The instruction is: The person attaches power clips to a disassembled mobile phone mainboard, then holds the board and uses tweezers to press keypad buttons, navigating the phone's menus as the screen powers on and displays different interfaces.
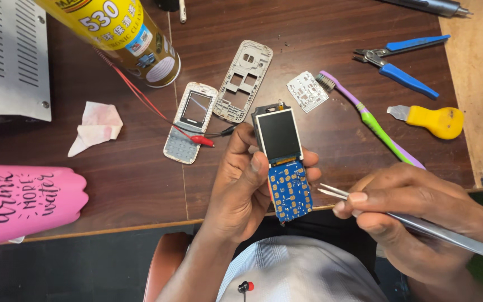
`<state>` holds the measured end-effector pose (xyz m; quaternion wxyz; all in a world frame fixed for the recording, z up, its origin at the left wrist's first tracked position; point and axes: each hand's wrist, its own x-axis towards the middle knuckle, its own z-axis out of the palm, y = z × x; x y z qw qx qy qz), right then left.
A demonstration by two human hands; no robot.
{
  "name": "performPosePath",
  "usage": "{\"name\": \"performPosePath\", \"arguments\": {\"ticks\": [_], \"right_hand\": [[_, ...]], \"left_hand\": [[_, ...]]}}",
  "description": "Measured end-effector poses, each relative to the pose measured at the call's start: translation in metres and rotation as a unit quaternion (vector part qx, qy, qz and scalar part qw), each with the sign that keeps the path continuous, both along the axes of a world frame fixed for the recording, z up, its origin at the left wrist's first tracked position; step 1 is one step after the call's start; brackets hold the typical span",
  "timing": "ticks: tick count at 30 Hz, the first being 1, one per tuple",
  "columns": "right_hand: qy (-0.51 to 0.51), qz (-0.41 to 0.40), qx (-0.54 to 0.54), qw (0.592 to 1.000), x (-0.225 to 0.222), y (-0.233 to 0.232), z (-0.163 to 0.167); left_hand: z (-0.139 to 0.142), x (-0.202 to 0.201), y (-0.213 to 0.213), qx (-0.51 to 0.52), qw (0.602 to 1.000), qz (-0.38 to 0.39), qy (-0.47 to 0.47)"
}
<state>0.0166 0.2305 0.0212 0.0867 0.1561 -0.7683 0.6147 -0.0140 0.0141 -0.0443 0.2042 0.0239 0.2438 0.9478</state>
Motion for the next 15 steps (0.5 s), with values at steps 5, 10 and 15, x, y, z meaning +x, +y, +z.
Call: {"name": "performPosePath", "arguments": {"ticks": [5, 10, 15], "right_hand": [[0.04, -0.01, 0.088, 0.995, 0.005, 0.0025, 0.0046], [0.082, -0.015, 0.121, 0.989, 0.0021, -0.0018, 0.0027], [0.063, -0.007, 0.108, 0.992, 0.0008, -0.0026, -0.0023]], "left_hand": [[0.0004, 0.0005, 0.0029, -0.005, 1.0, 0.009, 0.012], [0.0028, 0.0017, 0.0051, -0.014, 1.0, 0.01, 0.016], [0.005, 0.0026, 0.0079, -0.022, 0.999, 0.007, 0.024]]}}
